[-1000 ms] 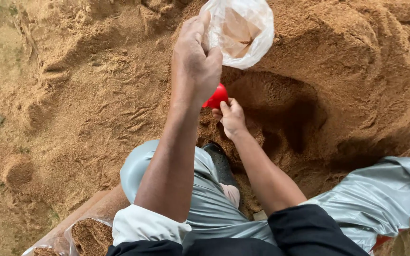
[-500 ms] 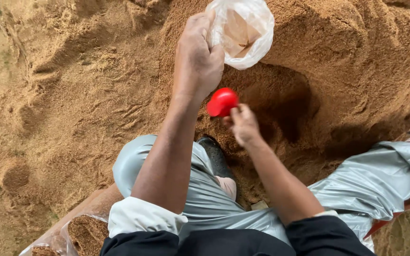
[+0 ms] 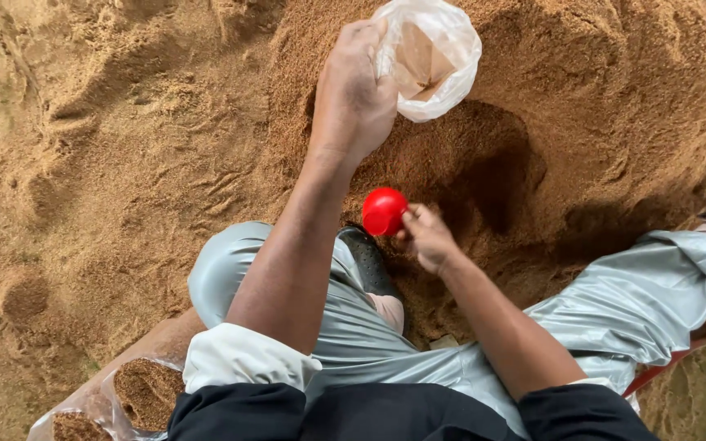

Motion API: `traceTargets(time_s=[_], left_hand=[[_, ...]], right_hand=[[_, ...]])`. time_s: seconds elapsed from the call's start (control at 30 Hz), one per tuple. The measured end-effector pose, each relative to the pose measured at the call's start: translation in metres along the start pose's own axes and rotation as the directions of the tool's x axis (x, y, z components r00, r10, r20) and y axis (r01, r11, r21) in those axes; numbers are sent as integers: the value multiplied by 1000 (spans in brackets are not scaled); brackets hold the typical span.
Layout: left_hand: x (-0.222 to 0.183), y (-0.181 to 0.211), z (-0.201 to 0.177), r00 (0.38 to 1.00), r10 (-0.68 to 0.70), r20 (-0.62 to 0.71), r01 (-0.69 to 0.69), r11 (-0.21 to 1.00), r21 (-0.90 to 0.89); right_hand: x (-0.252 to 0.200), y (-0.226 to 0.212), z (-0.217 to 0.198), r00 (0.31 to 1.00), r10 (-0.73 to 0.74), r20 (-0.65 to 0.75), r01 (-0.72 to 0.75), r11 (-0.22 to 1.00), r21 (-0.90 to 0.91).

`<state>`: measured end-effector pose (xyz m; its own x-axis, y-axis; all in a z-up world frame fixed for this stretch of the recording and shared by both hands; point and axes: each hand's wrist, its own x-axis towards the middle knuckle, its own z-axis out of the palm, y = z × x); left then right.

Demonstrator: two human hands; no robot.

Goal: Filling small plastic bags with sawdust using a hand scoop and tamping the material down.

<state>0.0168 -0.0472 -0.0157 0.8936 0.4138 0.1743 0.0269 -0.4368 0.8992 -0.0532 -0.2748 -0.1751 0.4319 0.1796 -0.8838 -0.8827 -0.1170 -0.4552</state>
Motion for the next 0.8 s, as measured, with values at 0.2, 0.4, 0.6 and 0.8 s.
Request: traceTargets(time_s=[0.2,0.4,0.6,0.8], left_hand=[[0,-9,9,995,-85,42,84,996,29],[-9,-6,15,992,-66,106,62,997,36],[-19,-19,39,983,-6,182,-21,989,146],[-31,-29,46,852,-241,464,125,955,268]], right_hand=[[14,-4,-43,999,47,18,-42,981,-190],[-22,-48,-84,963,-269,-13,251,915,-316],[-8,-10,-91,978,33,208,113,752,-650],[-15,-36,-157,854,-512,94,454,644,-616]])
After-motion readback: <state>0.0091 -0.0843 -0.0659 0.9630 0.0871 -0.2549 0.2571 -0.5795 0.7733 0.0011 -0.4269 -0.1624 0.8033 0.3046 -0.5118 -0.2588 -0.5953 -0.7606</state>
